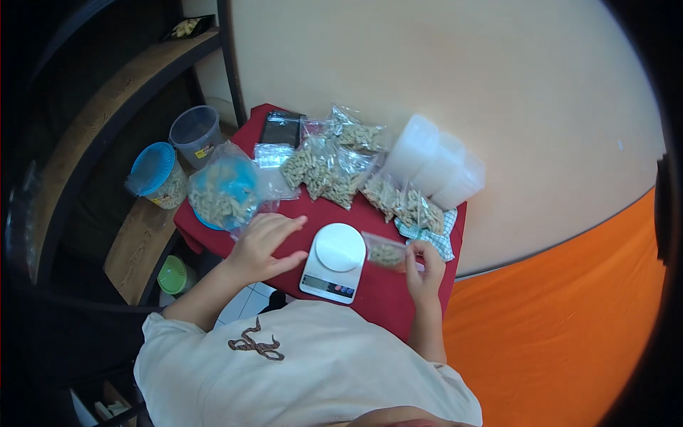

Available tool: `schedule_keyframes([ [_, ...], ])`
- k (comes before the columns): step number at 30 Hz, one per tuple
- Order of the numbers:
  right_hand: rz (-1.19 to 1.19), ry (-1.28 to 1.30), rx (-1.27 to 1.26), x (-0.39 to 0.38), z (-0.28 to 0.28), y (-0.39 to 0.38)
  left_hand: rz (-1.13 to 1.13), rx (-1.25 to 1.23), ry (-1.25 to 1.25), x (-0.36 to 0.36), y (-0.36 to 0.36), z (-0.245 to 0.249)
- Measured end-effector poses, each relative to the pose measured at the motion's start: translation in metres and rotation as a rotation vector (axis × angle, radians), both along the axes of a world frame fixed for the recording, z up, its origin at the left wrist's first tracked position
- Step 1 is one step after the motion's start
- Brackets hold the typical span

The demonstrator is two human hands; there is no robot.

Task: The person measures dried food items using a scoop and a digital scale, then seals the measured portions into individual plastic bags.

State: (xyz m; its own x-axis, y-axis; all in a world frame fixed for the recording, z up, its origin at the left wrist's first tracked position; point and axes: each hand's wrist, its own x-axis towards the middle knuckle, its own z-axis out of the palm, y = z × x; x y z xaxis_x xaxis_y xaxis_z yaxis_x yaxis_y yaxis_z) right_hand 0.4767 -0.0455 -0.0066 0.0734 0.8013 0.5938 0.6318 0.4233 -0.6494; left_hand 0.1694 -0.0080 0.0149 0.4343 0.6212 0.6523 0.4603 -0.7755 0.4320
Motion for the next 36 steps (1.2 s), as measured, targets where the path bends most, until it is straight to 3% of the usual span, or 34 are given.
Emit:
schedule_keyframes([
  [3,0.033,0.011,-0.019,-0.009,-0.020,0.047,0.139,0.018,-0.076,-0.050,0.012,-0.017],
  [5,0.005,0.267,-0.095,-0.012,-0.041,0.080,0.266,0.044,-0.116,-0.078,0.018,-0.025],
  [6,0.017,0.257,-0.092,-0.014,-0.049,0.094,0.279,0.048,-0.126,-0.092,0.021,-0.031],
  [8,-0.175,0.255,-0.281,-0.019,-0.059,0.114,0.388,0.014,-0.140,-0.118,0.030,-0.049],
  [9,-0.279,-0.024,-0.196,-0.025,-0.059,0.118,0.399,0.016,-0.147,-0.131,0.034,-0.058],
  [10,-0.268,-0.032,-0.191,-0.041,-0.054,0.124,0.429,-0.020,-0.152,-0.142,0.038,-0.068],
  [12,-0.518,-0.456,0.169,-0.077,-0.046,0.130,0.464,-0.055,-0.162,-0.160,0.046,-0.089],
  [17,0.331,-0.399,-0.262,-0.174,-0.069,0.162,0.564,-0.061,-0.098,-0.182,0.057,-0.129],
  [21,0.405,-0.345,-0.126,-0.217,-0.119,0.195,0.551,-0.090,-0.110,-0.193,0.066,-0.160],
  [23,0.434,-0.608,-0.338,-0.227,-0.125,0.205,0.563,-0.139,-0.077,-0.195,0.070,-0.174],
  [27,0.338,-0.778,-0.297,-0.232,-0.131,0.208,0.554,-0.237,-0.074,-0.194,0.073,-0.179],
  [32,0.413,-0.743,-0.200,-0.221,-0.140,0.201,0.581,-0.182,-0.142,-0.196,0.076,-0.190],
  [34,0.437,-0.545,-0.207,-0.217,-0.146,0.198,0.685,-0.229,-0.250,-0.196,0.079,-0.191],
  [36,0.458,-0.631,-0.092,-0.215,-0.152,0.201,0.674,-0.248,-0.280,-0.198,0.081,-0.192],
])
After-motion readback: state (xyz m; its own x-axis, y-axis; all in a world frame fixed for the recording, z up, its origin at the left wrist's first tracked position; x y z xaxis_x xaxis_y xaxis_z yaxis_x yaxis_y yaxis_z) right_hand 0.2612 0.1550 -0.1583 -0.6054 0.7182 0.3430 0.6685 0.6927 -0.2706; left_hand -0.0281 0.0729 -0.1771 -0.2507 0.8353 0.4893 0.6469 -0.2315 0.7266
